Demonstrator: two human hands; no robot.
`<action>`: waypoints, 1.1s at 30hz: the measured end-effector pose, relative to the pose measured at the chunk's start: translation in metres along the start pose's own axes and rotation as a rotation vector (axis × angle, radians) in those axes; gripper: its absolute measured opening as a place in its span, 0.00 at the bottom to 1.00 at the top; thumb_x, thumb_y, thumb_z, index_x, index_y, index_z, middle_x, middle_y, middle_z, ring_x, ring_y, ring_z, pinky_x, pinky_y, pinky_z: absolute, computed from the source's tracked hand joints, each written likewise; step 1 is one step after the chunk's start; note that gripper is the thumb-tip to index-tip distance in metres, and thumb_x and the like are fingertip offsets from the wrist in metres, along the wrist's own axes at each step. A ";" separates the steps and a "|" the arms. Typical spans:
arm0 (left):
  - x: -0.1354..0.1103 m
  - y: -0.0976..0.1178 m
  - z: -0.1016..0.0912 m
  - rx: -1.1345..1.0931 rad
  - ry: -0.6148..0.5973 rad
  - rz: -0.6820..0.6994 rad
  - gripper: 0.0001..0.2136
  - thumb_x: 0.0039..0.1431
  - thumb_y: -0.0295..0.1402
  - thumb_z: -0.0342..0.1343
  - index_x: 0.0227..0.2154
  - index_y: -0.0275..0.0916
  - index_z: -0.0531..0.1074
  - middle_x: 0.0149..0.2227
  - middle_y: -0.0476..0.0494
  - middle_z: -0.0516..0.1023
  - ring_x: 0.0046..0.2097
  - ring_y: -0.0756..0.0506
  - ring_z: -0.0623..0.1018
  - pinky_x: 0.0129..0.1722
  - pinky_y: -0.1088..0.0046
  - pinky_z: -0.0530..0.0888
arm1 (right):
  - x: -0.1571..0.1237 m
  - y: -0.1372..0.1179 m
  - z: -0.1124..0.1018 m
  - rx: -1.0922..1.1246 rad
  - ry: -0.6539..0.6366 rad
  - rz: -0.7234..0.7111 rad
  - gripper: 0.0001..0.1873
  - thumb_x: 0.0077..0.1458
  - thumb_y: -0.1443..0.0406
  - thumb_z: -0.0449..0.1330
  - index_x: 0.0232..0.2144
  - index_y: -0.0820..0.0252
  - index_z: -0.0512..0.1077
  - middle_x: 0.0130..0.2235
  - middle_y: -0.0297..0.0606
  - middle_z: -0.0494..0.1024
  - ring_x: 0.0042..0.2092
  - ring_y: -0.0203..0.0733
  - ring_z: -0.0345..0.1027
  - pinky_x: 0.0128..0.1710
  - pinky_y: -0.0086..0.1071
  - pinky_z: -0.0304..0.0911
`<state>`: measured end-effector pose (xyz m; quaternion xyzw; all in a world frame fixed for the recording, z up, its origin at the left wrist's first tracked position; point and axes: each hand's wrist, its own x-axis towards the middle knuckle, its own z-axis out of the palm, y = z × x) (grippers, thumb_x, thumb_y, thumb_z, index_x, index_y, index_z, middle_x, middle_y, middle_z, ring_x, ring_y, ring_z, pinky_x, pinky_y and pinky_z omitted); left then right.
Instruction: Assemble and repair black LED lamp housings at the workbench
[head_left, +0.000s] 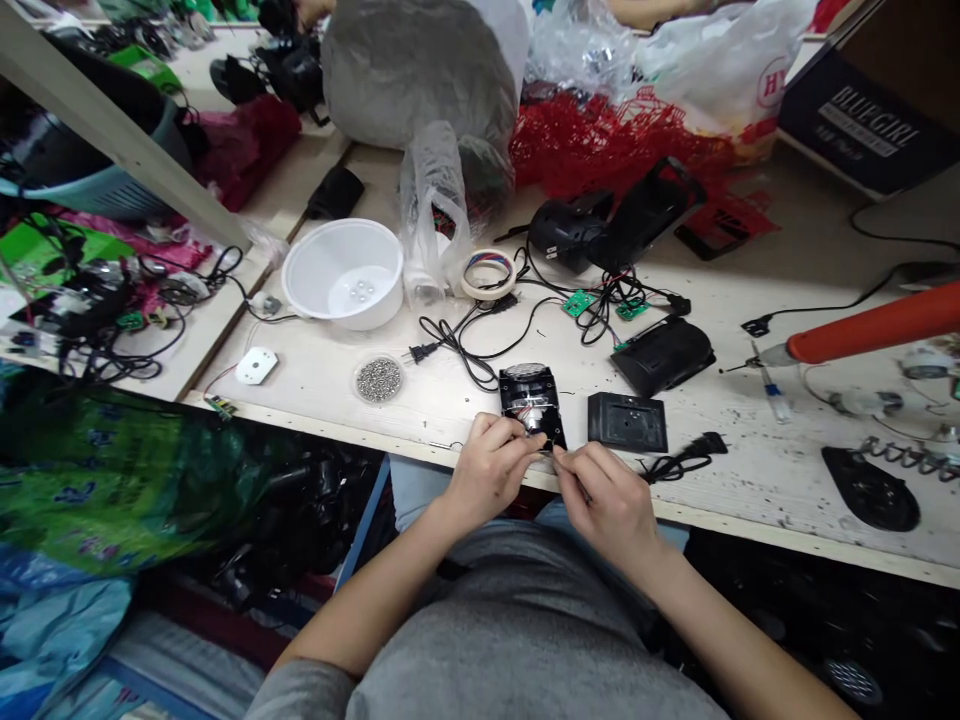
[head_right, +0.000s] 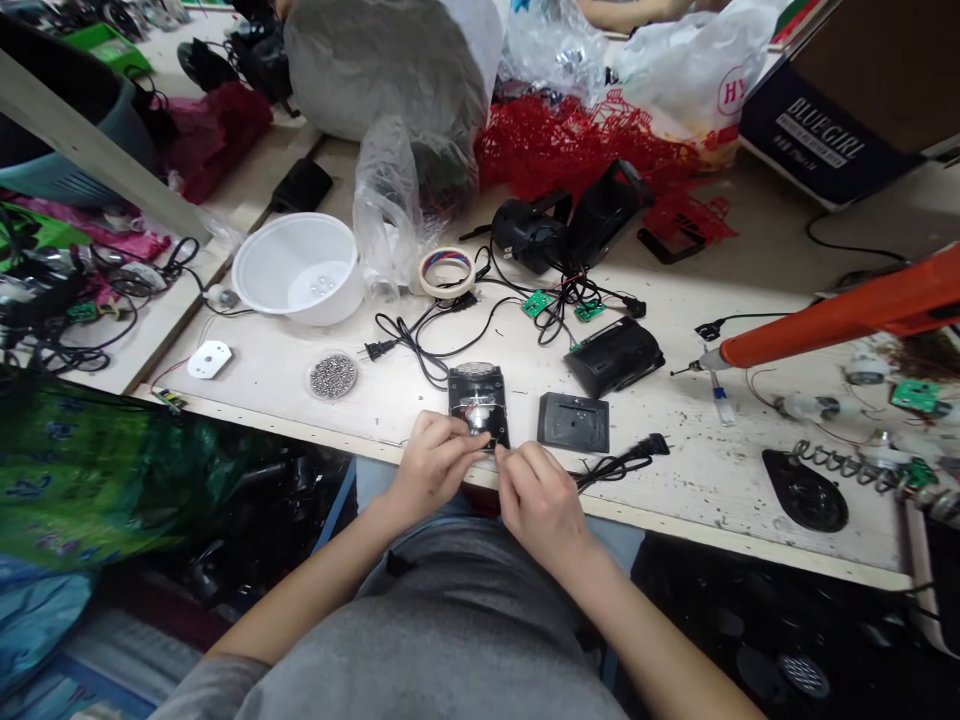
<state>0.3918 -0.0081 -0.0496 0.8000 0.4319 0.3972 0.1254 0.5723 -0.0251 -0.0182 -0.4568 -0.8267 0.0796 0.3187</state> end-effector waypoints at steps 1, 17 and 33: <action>0.000 0.000 -0.001 0.002 -0.013 -0.004 0.09 0.68 0.33 0.54 0.44 0.39 0.77 0.35 0.43 0.75 0.40 0.45 0.72 0.39 0.65 0.73 | 0.001 0.000 0.000 -0.027 -0.001 -0.021 0.13 0.65 0.73 0.54 0.27 0.57 0.68 0.25 0.33 0.67 0.27 0.37 0.63 0.30 0.31 0.62; -0.009 0.003 -0.004 0.128 0.242 0.008 0.11 0.63 0.25 0.57 0.47 0.43 0.75 0.44 0.41 0.75 0.45 0.45 0.78 0.42 0.69 0.78 | 0.002 -0.001 -0.004 0.150 -0.016 -0.014 0.10 0.64 0.73 0.54 0.44 0.62 0.74 0.32 0.39 0.74 0.35 0.40 0.69 0.36 0.34 0.71; -0.009 0.006 -0.004 -0.174 0.207 -0.377 0.25 0.60 0.43 0.63 0.55 0.39 0.63 0.50 0.37 0.67 0.48 0.43 0.75 0.47 0.58 0.80 | 0.028 0.073 -0.050 -0.147 0.190 0.221 0.16 0.63 0.58 0.60 0.50 0.58 0.75 0.44 0.48 0.77 0.47 0.52 0.72 0.47 0.45 0.70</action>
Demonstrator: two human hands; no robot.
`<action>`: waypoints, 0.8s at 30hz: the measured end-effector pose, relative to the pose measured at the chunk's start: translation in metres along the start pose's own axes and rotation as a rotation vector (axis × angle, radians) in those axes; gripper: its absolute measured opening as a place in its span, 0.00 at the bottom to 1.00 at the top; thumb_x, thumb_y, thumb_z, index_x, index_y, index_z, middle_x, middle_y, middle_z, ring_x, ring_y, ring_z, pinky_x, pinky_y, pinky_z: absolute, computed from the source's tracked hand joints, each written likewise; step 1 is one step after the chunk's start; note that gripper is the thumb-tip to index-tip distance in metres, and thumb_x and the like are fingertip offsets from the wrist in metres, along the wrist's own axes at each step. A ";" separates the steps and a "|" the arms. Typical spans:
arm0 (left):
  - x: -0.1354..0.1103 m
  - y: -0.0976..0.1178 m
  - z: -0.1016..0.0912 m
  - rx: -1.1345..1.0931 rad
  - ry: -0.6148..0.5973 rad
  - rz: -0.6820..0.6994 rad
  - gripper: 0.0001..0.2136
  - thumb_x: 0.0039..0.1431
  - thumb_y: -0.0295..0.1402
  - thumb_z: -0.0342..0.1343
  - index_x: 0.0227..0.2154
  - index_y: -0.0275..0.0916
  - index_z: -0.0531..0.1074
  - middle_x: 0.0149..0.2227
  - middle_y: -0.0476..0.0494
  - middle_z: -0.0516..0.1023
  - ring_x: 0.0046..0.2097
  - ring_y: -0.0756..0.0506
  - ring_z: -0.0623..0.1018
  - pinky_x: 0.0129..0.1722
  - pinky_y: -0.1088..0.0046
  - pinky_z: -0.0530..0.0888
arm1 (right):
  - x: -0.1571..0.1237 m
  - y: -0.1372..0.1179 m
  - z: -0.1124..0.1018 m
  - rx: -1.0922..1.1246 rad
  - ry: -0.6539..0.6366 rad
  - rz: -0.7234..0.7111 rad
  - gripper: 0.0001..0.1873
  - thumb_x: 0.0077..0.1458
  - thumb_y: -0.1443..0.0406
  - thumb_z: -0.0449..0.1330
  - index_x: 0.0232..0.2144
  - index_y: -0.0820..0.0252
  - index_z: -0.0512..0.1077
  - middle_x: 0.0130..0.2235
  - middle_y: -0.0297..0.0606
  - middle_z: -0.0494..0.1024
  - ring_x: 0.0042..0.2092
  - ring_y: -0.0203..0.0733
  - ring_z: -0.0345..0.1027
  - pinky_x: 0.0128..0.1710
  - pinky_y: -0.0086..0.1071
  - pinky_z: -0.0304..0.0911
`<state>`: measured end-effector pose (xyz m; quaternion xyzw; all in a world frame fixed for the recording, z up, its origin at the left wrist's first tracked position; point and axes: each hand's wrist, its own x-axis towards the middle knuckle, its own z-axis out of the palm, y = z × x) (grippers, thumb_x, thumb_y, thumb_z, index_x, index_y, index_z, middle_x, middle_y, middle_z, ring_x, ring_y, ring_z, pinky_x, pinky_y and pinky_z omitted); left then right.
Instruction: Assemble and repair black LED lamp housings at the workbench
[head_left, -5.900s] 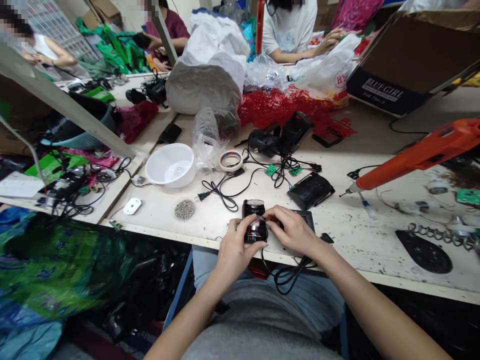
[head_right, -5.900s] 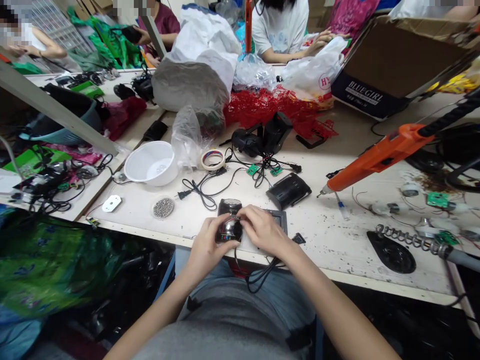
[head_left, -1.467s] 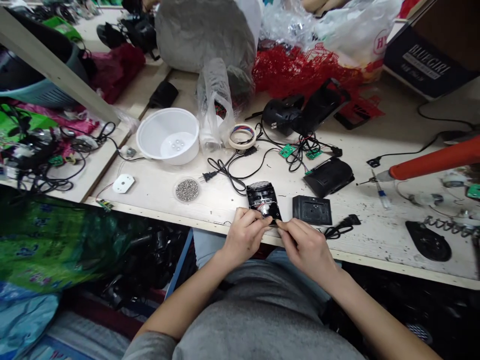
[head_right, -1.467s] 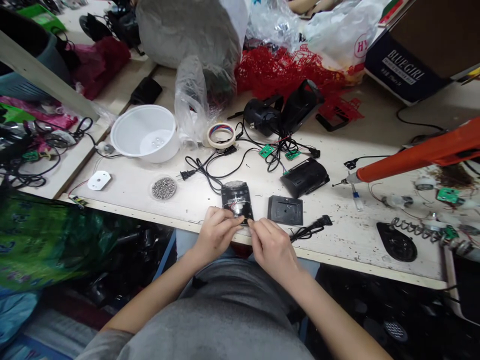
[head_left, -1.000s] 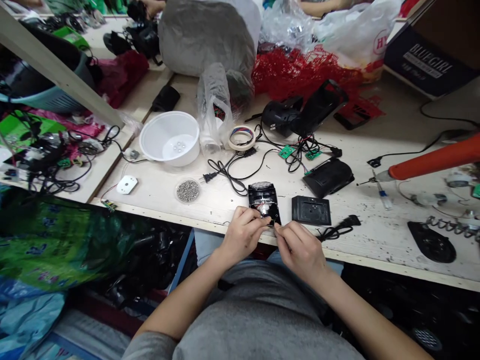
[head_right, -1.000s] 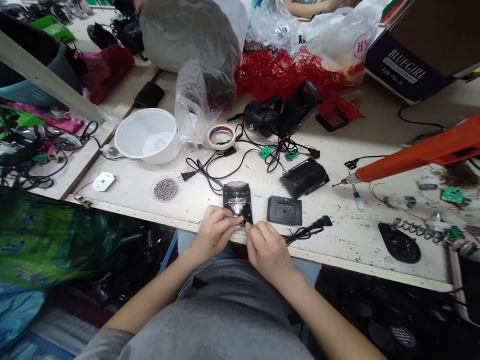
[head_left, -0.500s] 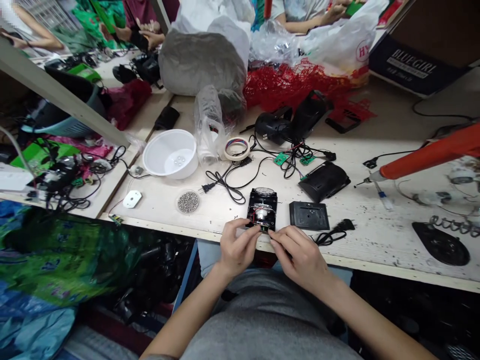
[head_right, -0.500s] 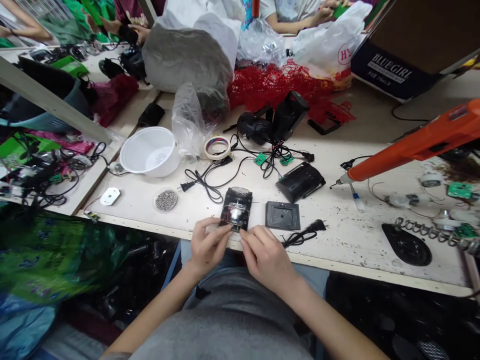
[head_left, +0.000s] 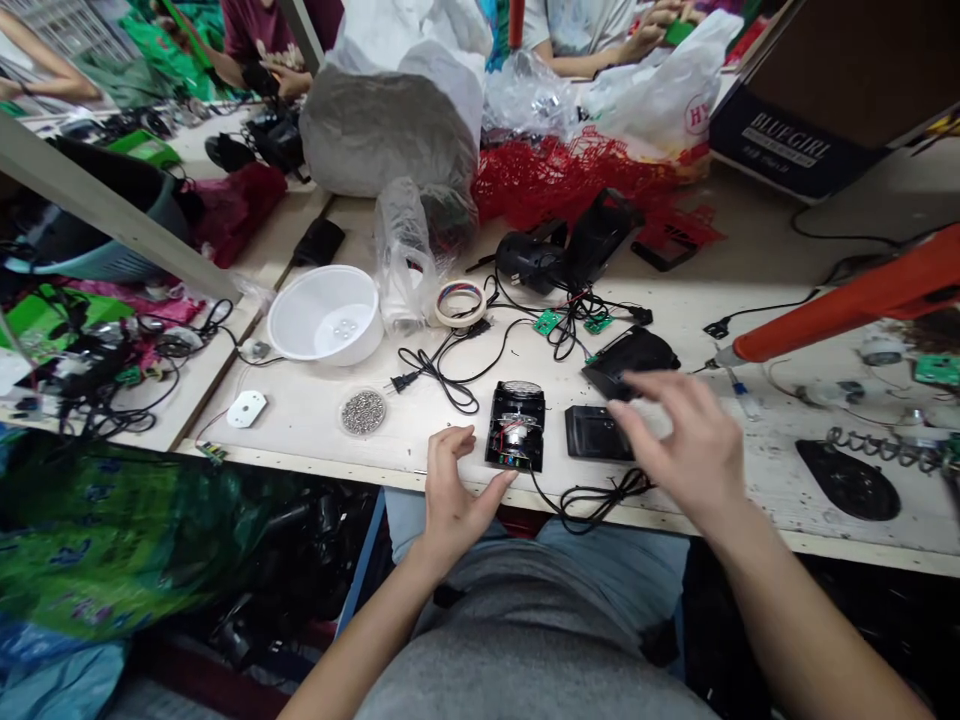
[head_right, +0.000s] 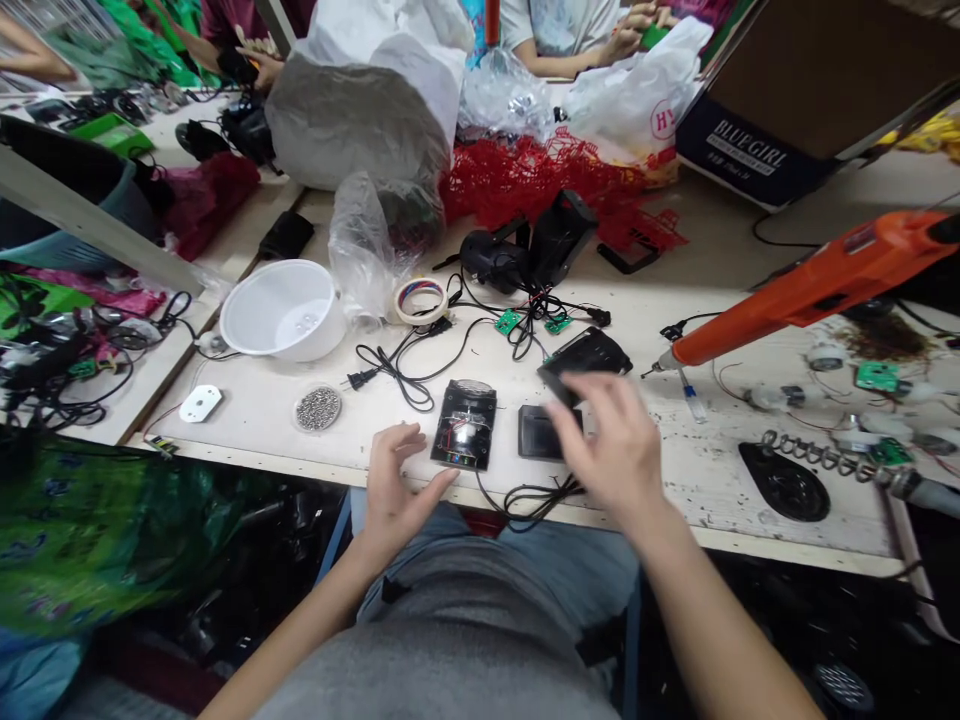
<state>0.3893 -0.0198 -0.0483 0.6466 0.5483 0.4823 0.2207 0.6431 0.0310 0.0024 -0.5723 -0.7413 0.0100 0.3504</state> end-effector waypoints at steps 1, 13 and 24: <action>0.000 -0.001 0.000 0.002 -0.010 -0.005 0.25 0.60 0.42 0.63 0.56 0.39 0.63 0.50 0.37 0.68 0.47 0.43 0.76 0.48 0.58 0.80 | 0.006 0.016 0.000 -0.081 -0.005 0.079 0.27 0.60 0.51 0.62 0.56 0.60 0.72 0.50 0.53 0.74 0.52 0.59 0.70 0.51 0.51 0.68; 0.004 -0.006 -0.008 -0.100 -0.111 -0.033 0.30 0.57 0.35 0.65 0.61 0.42 0.60 0.50 0.39 0.68 0.48 0.43 0.76 0.47 0.59 0.81 | 0.025 0.057 0.007 -0.105 -0.110 0.199 0.46 0.49 0.41 0.65 0.62 0.62 0.67 0.51 0.56 0.69 0.56 0.70 0.63 0.56 0.64 0.61; 0.038 -0.017 -0.016 -0.236 -0.469 -0.211 0.61 0.44 0.30 0.72 0.71 0.58 0.33 0.70 0.31 0.50 0.49 0.41 0.76 0.43 0.62 0.80 | 0.007 -0.033 0.014 0.250 -0.368 -0.318 0.44 0.55 0.52 0.67 0.68 0.53 0.55 0.62 0.53 0.62 0.63 0.62 0.60 0.59 0.60 0.64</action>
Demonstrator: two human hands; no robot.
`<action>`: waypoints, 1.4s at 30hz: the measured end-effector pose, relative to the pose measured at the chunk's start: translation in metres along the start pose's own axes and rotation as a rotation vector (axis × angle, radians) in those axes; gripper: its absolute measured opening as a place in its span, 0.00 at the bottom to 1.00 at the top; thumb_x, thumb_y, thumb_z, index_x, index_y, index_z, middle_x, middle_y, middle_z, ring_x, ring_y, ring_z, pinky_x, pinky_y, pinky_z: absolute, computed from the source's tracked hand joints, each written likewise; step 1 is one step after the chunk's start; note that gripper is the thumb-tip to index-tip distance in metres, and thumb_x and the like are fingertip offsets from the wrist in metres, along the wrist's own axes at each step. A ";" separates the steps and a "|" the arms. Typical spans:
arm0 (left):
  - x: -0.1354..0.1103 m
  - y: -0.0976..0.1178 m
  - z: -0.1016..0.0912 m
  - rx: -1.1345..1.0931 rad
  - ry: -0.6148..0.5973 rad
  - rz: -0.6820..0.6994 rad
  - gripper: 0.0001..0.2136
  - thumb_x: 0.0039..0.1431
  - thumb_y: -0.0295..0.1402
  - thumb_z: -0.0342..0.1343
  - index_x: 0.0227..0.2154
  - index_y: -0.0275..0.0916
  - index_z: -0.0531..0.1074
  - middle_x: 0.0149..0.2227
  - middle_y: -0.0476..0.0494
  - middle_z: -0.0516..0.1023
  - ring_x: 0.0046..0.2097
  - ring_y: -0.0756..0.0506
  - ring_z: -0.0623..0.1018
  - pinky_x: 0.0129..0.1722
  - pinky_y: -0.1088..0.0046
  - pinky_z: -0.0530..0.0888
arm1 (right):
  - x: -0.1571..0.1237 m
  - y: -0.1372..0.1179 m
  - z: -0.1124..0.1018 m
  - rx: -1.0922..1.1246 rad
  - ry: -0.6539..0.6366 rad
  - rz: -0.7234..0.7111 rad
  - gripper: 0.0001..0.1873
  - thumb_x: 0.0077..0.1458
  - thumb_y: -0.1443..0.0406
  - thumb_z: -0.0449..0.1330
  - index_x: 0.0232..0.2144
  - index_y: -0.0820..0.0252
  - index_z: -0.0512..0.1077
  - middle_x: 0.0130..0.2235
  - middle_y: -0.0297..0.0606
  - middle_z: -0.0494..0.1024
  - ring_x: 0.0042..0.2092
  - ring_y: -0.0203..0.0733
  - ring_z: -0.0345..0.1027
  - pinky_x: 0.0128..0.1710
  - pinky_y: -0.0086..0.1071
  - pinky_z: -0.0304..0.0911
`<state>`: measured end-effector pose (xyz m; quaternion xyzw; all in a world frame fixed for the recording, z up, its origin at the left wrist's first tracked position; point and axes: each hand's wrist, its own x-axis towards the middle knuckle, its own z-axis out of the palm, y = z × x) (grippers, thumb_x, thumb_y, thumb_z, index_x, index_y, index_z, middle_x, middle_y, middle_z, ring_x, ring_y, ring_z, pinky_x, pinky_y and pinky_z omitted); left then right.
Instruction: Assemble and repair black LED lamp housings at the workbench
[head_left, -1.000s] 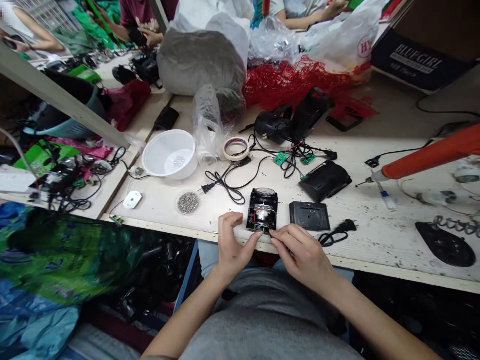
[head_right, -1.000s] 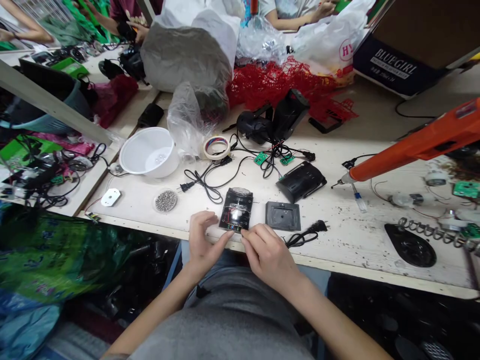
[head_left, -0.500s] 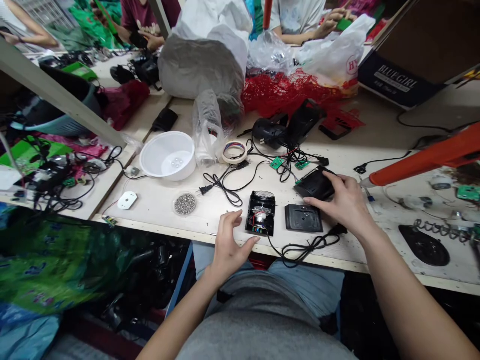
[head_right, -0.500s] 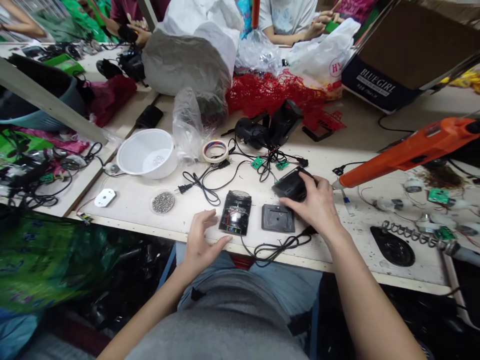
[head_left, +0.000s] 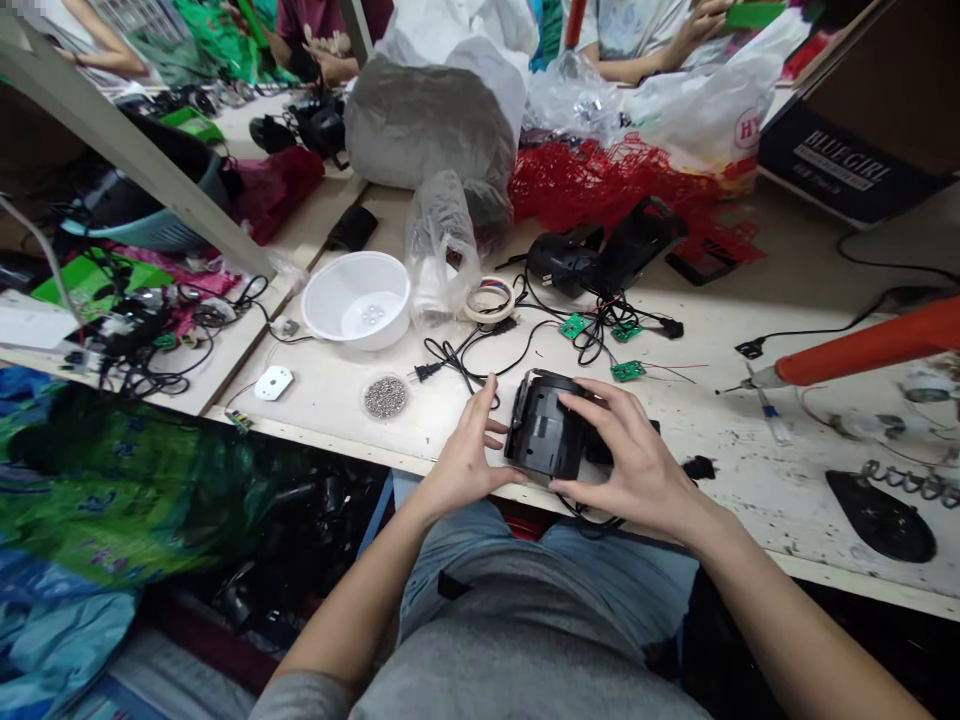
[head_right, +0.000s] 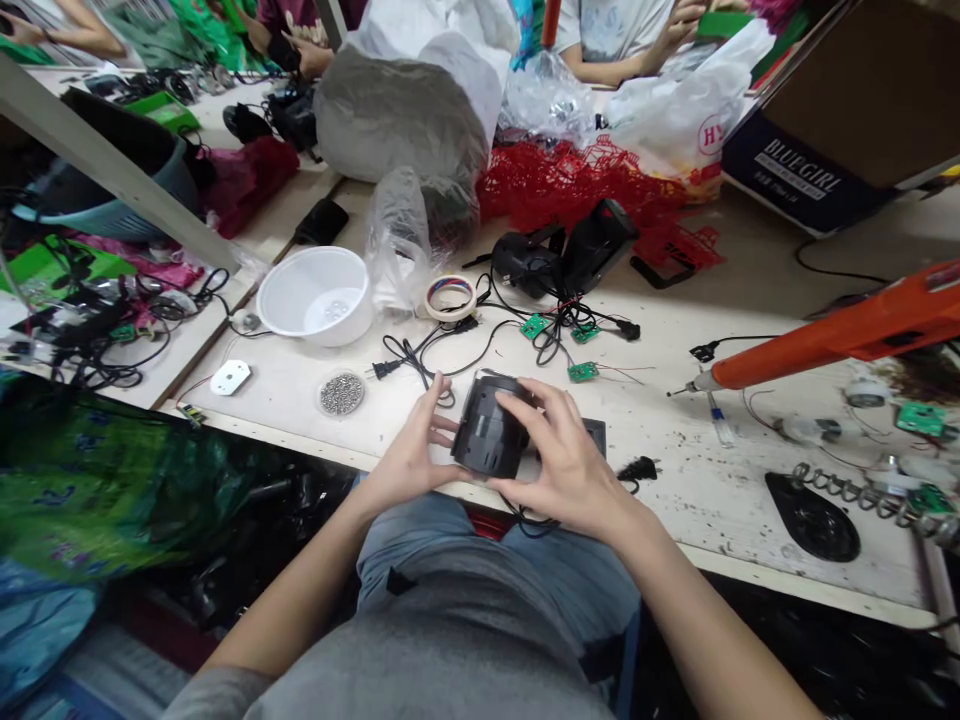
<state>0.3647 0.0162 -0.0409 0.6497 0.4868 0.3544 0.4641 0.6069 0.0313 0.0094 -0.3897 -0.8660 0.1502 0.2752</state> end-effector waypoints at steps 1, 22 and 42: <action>0.005 0.001 -0.005 0.001 -0.059 -0.001 0.62 0.44 0.31 0.72 0.71 0.59 0.31 0.72 0.31 0.47 0.49 0.41 0.76 0.42 0.62 0.80 | 0.000 0.003 0.005 -0.003 0.008 0.005 0.44 0.54 0.52 0.67 0.67 0.52 0.55 0.62 0.53 0.62 0.63 0.62 0.60 0.59 0.60 0.64; 0.037 0.008 -0.023 -0.022 -0.354 0.006 0.62 0.39 0.42 0.75 0.72 0.54 0.38 0.74 0.35 0.44 0.47 0.39 0.76 0.46 0.57 0.79 | -0.001 0.009 0.013 -0.002 0.009 -0.010 0.43 0.55 0.50 0.67 0.66 0.54 0.57 0.61 0.54 0.62 0.62 0.62 0.60 0.58 0.59 0.65; 0.038 0.010 -0.023 -0.036 -0.328 0.040 0.60 0.38 0.36 0.75 0.72 0.53 0.44 0.71 0.35 0.54 0.46 0.40 0.76 0.44 0.60 0.79 | 0.002 0.009 0.009 0.002 -0.128 0.049 0.43 0.52 0.51 0.68 0.66 0.48 0.58 0.62 0.51 0.60 0.64 0.62 0.58 0.59 0.59 0.63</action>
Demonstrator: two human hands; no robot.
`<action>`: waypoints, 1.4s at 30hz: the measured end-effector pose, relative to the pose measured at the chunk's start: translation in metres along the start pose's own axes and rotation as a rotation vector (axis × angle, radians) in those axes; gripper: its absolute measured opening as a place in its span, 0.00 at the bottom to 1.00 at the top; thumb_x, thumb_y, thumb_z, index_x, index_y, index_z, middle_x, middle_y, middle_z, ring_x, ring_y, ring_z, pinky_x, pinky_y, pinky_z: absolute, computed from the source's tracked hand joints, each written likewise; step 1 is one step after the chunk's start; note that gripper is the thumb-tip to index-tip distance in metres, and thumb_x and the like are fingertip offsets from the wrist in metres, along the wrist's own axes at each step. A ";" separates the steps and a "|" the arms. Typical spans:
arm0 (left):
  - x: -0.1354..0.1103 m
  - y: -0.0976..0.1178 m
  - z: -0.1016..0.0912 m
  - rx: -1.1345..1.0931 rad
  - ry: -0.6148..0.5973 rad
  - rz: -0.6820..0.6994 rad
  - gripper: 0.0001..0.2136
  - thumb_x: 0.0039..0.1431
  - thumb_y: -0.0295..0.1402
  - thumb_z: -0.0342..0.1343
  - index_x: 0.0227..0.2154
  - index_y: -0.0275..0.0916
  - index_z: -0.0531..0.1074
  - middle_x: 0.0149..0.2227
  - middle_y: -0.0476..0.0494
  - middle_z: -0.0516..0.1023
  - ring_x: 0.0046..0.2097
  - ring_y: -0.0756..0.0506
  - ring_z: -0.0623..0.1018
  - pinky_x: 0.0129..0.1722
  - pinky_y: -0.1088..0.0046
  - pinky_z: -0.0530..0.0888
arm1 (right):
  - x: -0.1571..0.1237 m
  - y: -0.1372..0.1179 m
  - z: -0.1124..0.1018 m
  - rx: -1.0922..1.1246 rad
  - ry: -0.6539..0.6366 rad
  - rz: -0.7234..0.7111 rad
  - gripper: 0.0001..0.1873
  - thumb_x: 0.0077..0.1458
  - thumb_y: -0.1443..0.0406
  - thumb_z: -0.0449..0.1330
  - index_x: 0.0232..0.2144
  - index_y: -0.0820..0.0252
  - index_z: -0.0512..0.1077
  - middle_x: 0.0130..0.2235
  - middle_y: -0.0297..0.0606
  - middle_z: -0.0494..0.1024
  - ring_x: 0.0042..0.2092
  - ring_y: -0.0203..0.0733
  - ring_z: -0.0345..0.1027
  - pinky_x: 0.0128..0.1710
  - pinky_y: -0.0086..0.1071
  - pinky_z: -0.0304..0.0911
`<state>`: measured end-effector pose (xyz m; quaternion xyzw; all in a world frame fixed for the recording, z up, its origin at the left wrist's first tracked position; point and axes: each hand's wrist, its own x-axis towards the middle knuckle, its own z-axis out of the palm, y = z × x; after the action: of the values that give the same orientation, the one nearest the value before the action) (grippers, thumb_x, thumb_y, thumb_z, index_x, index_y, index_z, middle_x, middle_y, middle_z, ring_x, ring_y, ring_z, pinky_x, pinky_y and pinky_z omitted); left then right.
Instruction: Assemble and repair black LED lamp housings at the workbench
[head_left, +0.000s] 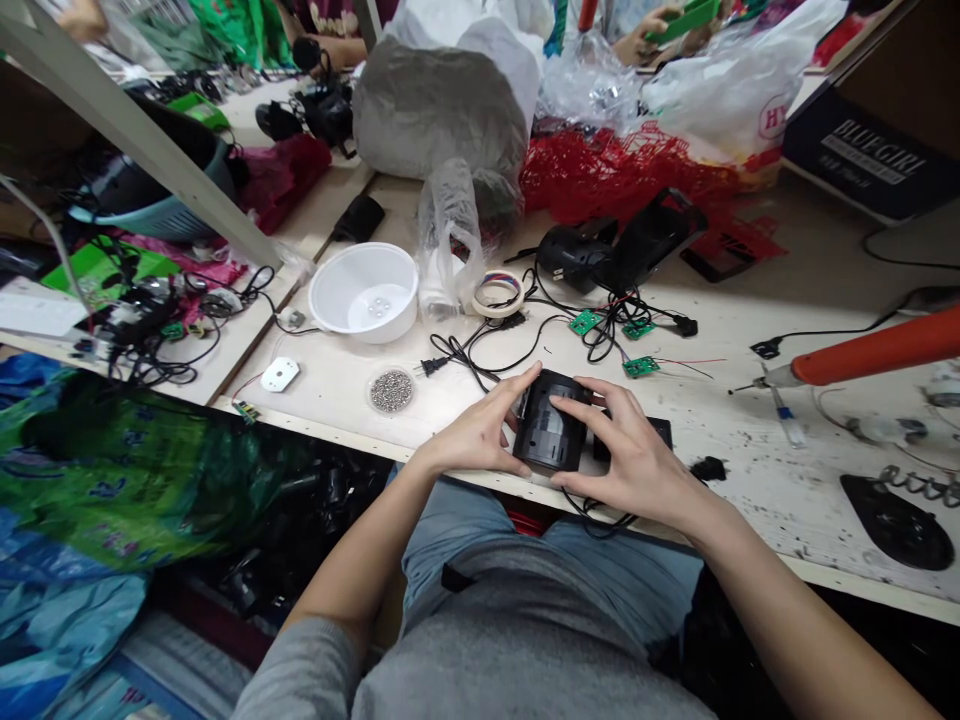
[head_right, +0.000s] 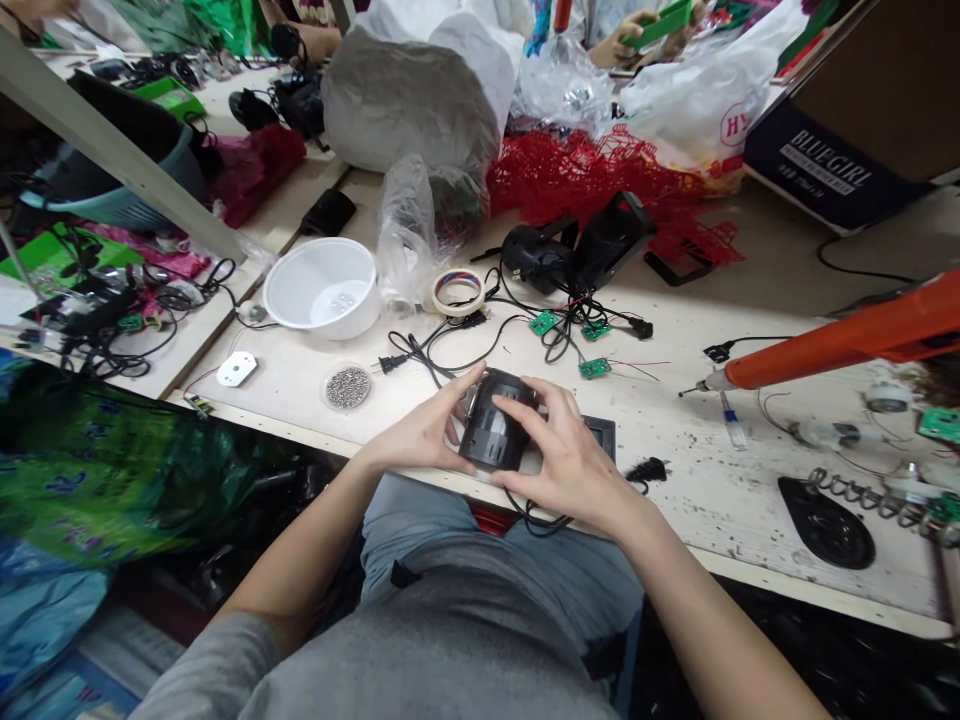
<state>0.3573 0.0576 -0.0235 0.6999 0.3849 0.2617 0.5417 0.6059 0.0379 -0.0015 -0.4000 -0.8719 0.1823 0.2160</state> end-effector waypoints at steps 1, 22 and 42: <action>0.000 0.000 0.000 -0.001 0.000 0.003 0.60 0.38 0.36 0.75 0.72 0.53 0.44 0.71 0.35 0.54 0.46 0.40 0.76 0.45 0.60 0.79 | 0.000 0.001 0.000 0.000 -0.001 -0.009 0.42 0.53 0.51 0.68 0.66 0.48 0.58 0.62 0.51 0.59 0.64 0.62 0.58 0.59 0.59 0.64; 0.018 0.041 0.022 0.069 0.294 -0.327 0.52 0.38 0.40 0.75 0.68 0.44 0.56 0.66 0.36 0.65 0.65 0.31 0.67 0.66 0.51 0.61 | 0.004 0.000 0.006 0.014 -0.008 -0.033 0.42 0.49 0.52 0.71 0.63 0.54 0.64 0.60 0.55 0.59 0.62 0.64 0.58 0.54 0.62 0.67; 0.016 0.044 0.025 -0.090 0.373 -0.329 0.46 0.39 0.39 0.67 0.64 0.42 0.57 0.48 0.43 0.74 0.50 0.39 0.74 0.54 0.60 0.70 | -0.032 -0.039 0.029 0.608 0.269 0.619 0.31 0.62 0.55 0.58 0.64 0.59 0.59 0.39 0.43 0.83 0.37 0.47 0.80 0.39 0.42 0.75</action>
<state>0.3978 0.0519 0.0108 0.5428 0.5749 0.3113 0.5272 0.5856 -0.0150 -0.0148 -0.5802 -0.5824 0.4325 0.3703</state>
